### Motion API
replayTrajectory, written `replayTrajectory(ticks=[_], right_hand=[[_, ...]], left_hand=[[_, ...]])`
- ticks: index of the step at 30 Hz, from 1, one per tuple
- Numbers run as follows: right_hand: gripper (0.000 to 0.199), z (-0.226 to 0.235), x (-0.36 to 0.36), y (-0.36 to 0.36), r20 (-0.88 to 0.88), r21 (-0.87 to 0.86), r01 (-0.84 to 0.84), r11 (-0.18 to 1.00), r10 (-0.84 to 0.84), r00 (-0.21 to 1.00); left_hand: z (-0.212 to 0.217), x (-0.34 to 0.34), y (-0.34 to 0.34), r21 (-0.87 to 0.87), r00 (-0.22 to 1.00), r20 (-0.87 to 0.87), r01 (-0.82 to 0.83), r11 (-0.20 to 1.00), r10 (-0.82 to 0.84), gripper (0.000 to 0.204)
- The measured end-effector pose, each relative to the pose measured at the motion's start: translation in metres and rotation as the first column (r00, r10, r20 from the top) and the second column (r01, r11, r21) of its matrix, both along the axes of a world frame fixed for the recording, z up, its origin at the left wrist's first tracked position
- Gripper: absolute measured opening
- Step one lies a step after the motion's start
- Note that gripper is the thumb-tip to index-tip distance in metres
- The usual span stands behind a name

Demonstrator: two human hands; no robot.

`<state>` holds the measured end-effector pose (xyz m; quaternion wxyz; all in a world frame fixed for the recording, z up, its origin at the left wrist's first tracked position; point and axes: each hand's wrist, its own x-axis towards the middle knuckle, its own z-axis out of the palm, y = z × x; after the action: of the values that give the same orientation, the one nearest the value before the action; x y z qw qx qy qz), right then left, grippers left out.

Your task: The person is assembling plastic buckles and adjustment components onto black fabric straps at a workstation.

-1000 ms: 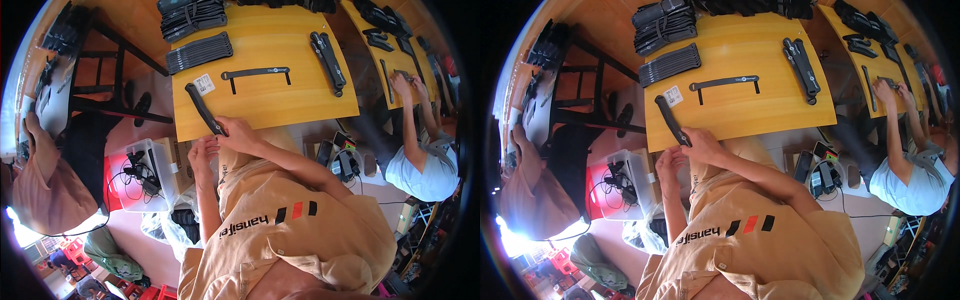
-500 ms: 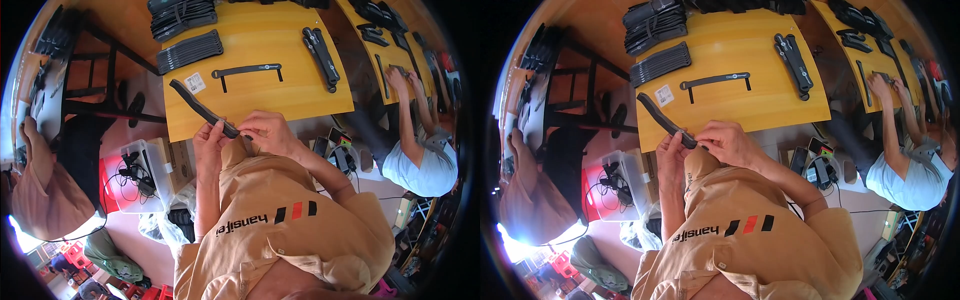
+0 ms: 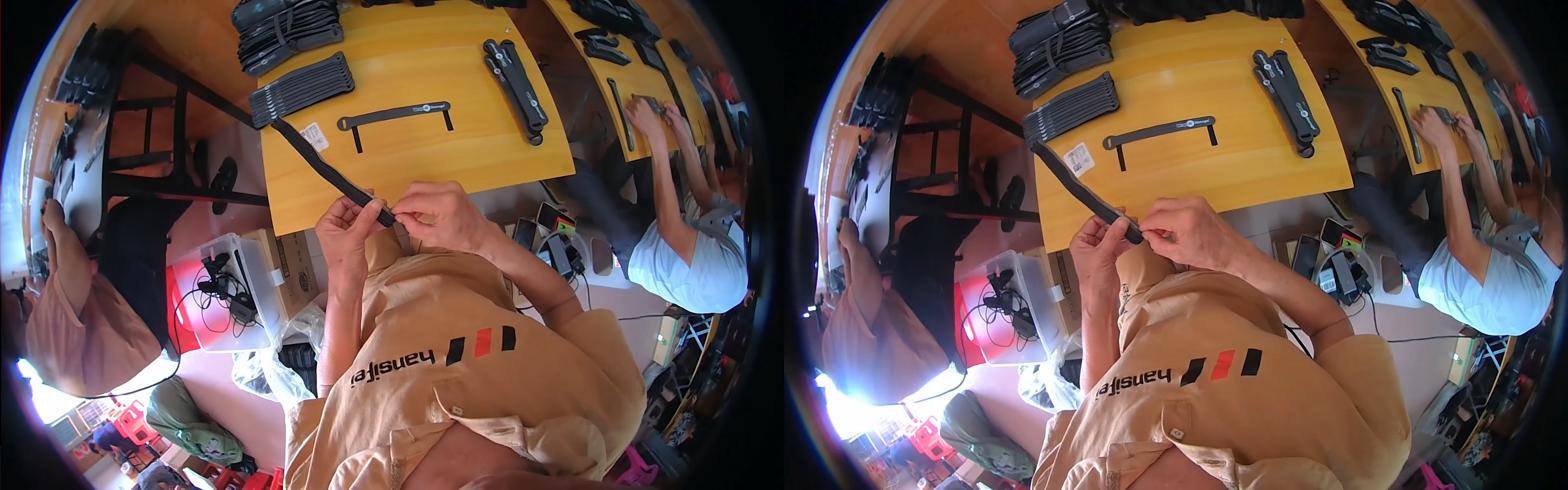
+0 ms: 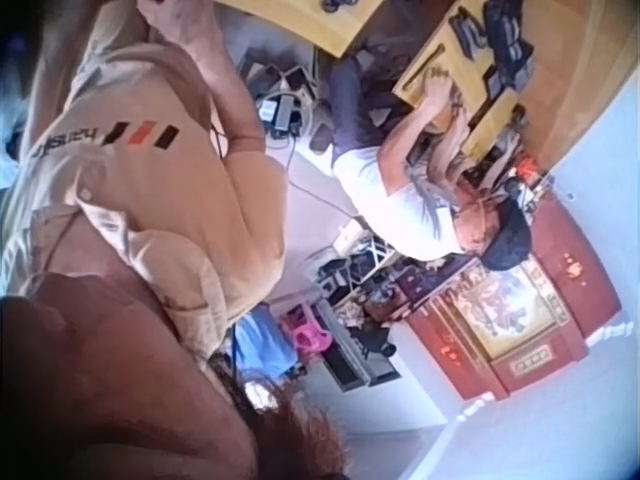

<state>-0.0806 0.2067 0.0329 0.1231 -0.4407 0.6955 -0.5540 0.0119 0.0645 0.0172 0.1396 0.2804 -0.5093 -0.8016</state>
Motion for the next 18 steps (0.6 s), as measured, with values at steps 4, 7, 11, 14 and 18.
replayTrajectory(ticks=[4, 7, 11, 14, 18], right_hand=[[0.01, -0.0008, 0.0031, -0.0004, -0.048, 0.0, 0.065, 0.998, -0.065, 0.997], [0.01, -0.0019, 0.006, -0.0024, -0.046, -0.015, 0.118, 0.993, -0.118, 0.992], [0.009, -0.0037, 0.0049, -0.0014, -0.044, 0.009, 0.128, 0.992, -0.128, 0.991], [0.013, -0.0055, -0.0001, 0.0005, 0.165, 0.061, 0.055, 0.997, -0.064, 0.984], [0.011, -0.0017, -0.0008, -0.0014, 0.277, 0.085, 0.023, 0.996, -0.046, 0.96]], left_hand=[[0.0043, -0.0013, 0.0011, -0.058, 1.0, 0.01, 0.021, 0.998, -0.021, 0.019], [0.0043, -0.003, 0.0001, -0.061, 0.999, -0.022, 0.031, 0.998, -0.032, 0.02], [0.0068, -0.002, -0.0012, -0.051, 0.998, -0.023, 0.059, 0.997, -0.06, 0.021], [0.004, 0.0, -0.0032, 0.031, 0.991, -0.073, 0.116, 0.993, -0.114, 0.022], [0.0038, -0.0005, -0.0031, 0.126, 0.99, -0.073, 0.129, 0.984, -0.12, 0.026]])
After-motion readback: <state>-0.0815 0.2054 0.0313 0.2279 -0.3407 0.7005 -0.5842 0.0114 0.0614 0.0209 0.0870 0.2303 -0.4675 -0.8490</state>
